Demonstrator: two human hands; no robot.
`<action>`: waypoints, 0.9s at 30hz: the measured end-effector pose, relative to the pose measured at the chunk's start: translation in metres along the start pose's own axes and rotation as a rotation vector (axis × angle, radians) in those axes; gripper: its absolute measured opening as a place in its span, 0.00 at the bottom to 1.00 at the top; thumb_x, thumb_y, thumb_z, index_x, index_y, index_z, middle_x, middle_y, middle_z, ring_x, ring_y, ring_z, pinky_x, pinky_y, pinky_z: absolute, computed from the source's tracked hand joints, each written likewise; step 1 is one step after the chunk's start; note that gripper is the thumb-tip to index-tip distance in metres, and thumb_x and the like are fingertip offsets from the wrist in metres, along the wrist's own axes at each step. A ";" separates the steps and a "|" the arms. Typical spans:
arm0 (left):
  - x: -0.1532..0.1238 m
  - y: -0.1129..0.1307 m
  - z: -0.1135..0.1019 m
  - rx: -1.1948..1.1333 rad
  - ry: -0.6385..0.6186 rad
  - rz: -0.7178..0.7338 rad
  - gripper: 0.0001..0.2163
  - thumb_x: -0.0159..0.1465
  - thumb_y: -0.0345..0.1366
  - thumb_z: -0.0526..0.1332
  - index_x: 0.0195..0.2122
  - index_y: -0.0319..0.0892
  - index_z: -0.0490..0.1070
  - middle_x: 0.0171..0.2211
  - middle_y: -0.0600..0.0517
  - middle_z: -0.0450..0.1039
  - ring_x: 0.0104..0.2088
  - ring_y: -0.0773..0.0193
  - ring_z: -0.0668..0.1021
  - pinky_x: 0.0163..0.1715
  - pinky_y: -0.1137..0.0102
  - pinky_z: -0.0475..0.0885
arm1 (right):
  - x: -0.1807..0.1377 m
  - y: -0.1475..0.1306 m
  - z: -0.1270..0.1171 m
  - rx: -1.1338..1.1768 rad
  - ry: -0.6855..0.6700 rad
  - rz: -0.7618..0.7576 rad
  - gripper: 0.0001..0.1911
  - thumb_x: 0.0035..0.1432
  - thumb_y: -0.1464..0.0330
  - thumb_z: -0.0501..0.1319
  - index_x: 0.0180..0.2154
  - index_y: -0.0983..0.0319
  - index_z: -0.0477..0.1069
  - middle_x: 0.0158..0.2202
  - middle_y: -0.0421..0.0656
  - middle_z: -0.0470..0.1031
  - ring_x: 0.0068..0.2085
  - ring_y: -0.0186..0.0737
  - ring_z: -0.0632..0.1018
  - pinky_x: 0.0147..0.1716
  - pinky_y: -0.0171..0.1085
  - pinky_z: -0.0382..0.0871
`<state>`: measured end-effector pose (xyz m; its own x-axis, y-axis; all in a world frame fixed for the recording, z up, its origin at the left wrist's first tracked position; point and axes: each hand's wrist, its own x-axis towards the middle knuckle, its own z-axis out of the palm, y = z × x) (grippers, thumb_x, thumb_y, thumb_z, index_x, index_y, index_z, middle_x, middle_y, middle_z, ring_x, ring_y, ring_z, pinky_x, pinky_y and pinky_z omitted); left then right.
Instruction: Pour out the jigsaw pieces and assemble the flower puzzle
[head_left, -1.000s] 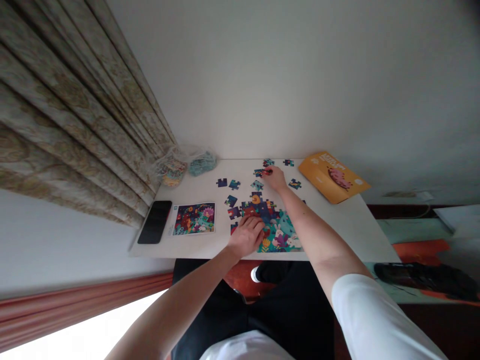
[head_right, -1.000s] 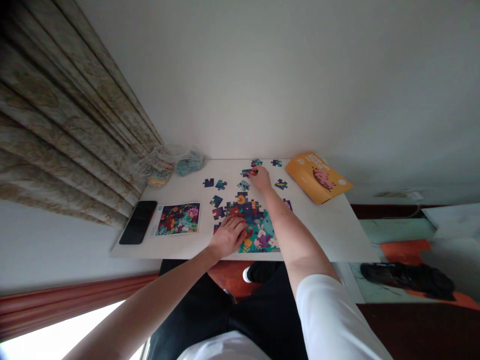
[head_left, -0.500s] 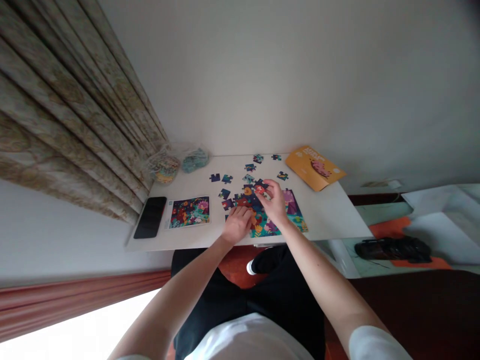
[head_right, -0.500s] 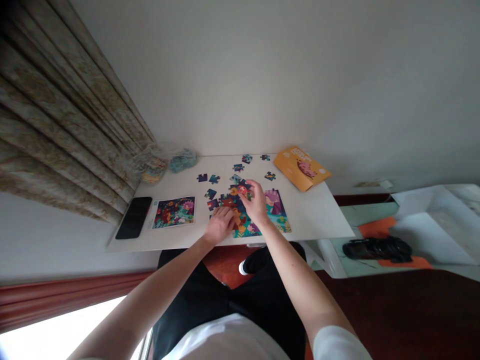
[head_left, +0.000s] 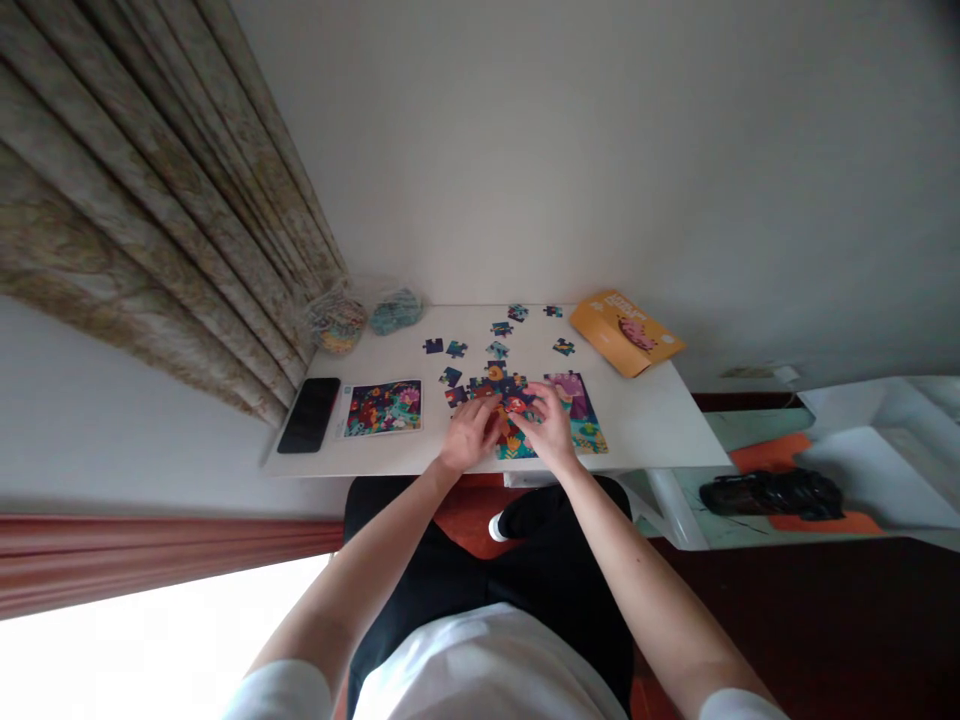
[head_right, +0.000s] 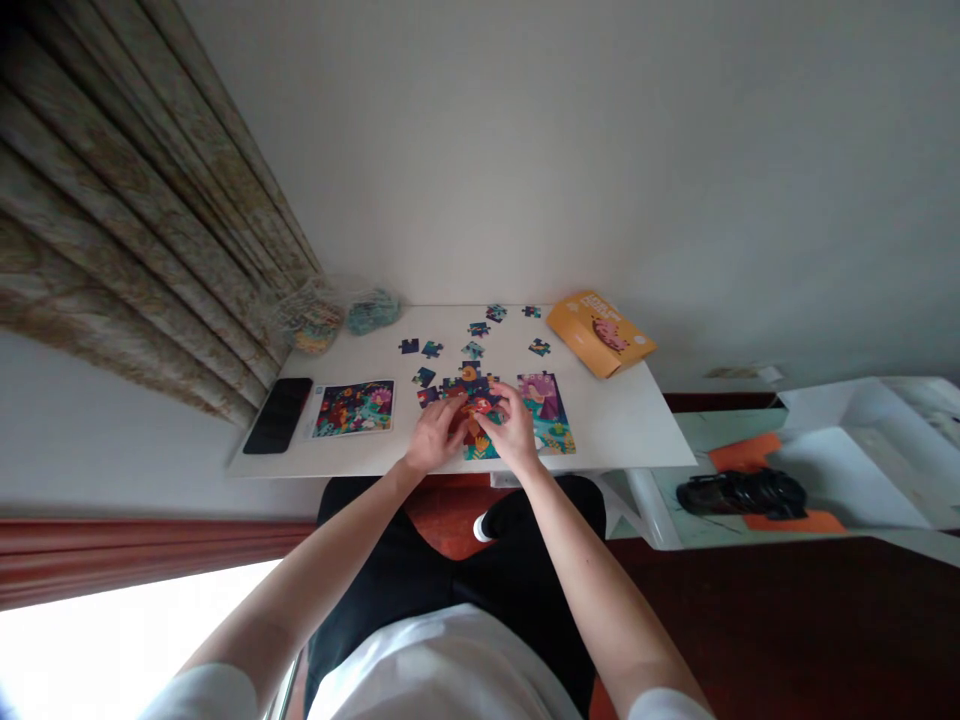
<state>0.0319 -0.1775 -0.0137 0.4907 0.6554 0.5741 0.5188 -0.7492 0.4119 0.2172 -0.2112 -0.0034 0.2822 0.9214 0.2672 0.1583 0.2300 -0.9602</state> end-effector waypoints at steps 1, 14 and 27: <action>0.000 0.000 0.000 0.001 -0.027 0.032 0.18 0.74 0.38 0.57 0.63 0.43 0.67 0.52 0.41 0.77 0.52 0.51 0.79 0.52 0.56 0.75 | -0.002 0.002 0.001 -0.028 -0.005 0.001 0.28 0.51 0.59 0.74 0.52 0.56 0.70 0.50 0.48 0.78 0.47 0.46 0.82 0.51 0.48 0.80; -0.003 -0.003 -0.003 -0.172 0.040 -0.009 0.11 0.73 0.39 0.61 0.52 0.43 0.75 0.45 0.44 0.81 0.48 0.56 0.83 0.49 0.60 0.80 | -0.026 0.002 0.009 -0.014 -0.048 0.030 0.16 0.63 0.53 0.65 0.43 0.57 0.75 0.43 0.48 0.82 0.44 0.47 0.84 0.48 0.47 0.81; 0.000 -0.040 -0.030 -0.566 0.221 -0.682 0.09 0.64 0.34 0.59 0.45 0.44 0.71 0.37 0.51 0.78 0.36 0.63 0.80 0.36 0.70 0.76 | -0.001 0.022 -0.030 -0.698 -0.065 -0.196 0.12 0.68 0.64 0.57 0.45 0.59 0.76 0.45 0.52 0.80 0.50 0.54 0.79 0.54 0.53 0.72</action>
<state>-0.0102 -0.1501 -0.0090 0.0283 0.9837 0.1774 0.1977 -0.1795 0.9637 0.2486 -0.2162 -0.0220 0.1335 0.9053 0.4032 0.7734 0.1592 -0.6136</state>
